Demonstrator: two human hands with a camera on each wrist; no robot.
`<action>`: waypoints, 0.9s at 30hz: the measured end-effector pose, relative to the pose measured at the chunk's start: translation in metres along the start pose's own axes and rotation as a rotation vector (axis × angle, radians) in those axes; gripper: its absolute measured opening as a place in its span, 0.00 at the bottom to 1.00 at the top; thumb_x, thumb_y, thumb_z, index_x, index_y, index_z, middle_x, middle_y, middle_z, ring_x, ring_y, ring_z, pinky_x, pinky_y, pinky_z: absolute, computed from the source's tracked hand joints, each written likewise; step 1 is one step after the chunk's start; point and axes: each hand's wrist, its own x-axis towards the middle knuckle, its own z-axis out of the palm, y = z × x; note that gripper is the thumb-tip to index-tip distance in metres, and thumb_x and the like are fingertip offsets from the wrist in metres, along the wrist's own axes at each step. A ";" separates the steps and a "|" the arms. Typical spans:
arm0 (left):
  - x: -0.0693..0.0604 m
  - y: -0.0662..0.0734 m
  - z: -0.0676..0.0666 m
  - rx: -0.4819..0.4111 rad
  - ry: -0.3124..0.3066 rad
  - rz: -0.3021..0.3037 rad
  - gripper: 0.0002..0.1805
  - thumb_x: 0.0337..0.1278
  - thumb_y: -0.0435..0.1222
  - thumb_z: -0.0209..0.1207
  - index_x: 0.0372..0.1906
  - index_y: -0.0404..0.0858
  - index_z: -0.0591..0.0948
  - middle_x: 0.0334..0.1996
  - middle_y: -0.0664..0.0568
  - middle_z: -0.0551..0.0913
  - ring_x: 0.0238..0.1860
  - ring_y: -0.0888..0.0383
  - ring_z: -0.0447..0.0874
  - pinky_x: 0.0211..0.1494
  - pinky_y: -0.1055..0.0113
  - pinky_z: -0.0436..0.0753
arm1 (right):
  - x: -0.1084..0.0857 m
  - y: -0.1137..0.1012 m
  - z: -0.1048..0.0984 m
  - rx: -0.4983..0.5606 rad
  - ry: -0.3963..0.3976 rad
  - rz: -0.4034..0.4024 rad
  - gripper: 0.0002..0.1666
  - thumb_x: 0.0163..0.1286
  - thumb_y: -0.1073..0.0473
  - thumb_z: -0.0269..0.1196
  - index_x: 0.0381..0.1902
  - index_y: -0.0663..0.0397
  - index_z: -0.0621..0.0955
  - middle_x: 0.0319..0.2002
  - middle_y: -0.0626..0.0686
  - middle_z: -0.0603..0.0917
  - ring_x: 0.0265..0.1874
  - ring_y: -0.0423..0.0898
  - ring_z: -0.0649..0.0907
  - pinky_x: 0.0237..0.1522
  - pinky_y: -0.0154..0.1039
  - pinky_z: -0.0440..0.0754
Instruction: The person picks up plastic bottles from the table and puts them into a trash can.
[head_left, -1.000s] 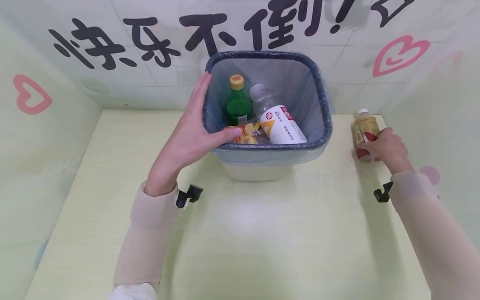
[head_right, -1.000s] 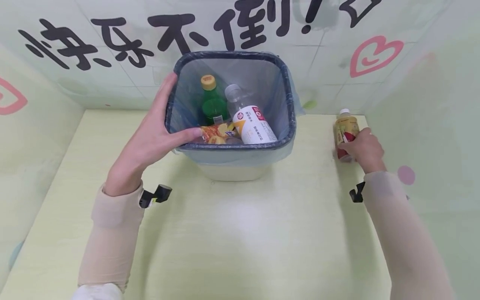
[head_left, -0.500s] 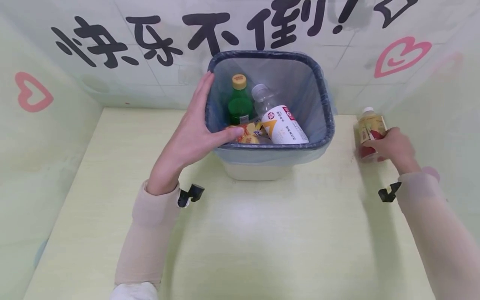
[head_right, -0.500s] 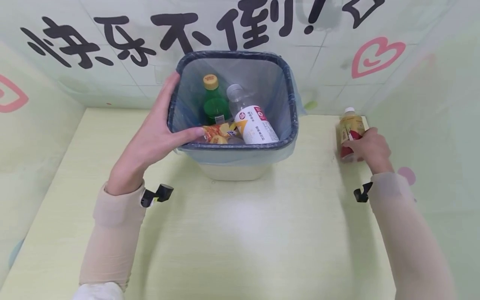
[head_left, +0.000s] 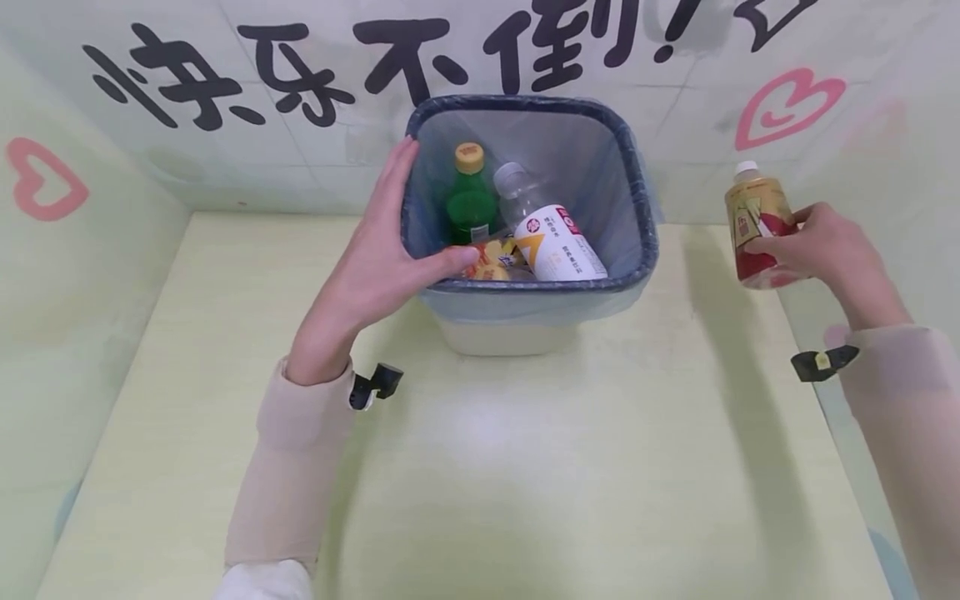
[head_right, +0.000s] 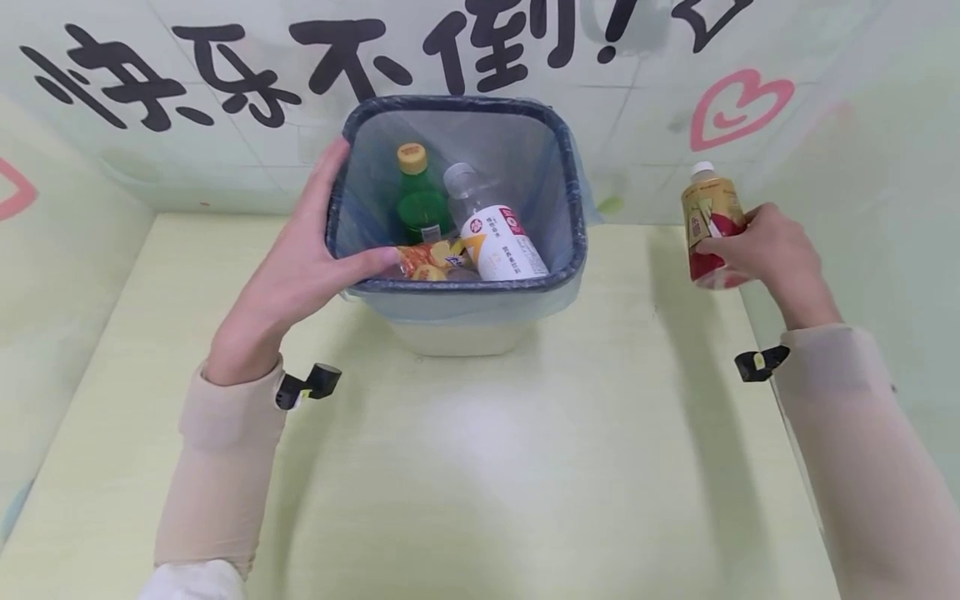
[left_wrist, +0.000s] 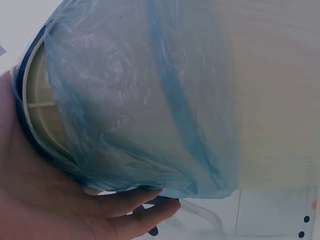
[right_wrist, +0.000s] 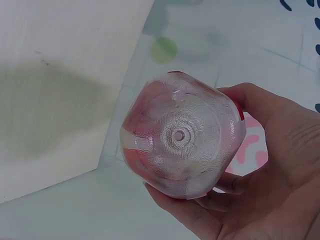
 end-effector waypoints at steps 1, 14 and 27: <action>0.001 0.000 0.000 0.003 -0.002 0.000 0.60 0.49 0.50 0.71 0.81 0.48 0.45 0.79 0.62 0.40 0.77 0.61 0.42 0.76 0.54 0.51 | -0.001 -0.001 -0.001 -0.004 -0.005 0.000 0.65 0.59 0.26 0.62 0.68 0.76 0.56 0.39 0.67 0.83 0.28 0.54 0.87 0.44 0.64 0.70; -0.001 0.002 0.000 0.032 -0.006 -0.041 0.61 0.50 0.51 0.70 0.81 0.51 0.41 0.79 0.64 0.38 0.77 0.63 0.39 0.76 0.52 0.51 | -0.017 -0.014 -0.010 -0.066 0.019 -0.025 0.64 0.62 0.26 0.60 0.68 0.77 0.55 0.51 0.74 0.75 0.38 0.65 0.84 0.41 0.62 0.72; 0.000 0.003 0.001 0.015 -0.007 -0.040 0.62 0.49 0.49 0.71 0.81 0.50 0.40 0.79 0.64 0.38 0.76 0.67 0.41 0.76 0.58 0.49 | -0.036 -0.035 -0.029 -0.148 0.070 -0.015 0.60 0.63 0.27 0.58 0.69 0.73 0.57 0.56 0.75 0.70 0.48 0.70 0.72 0.35 0.59 0.73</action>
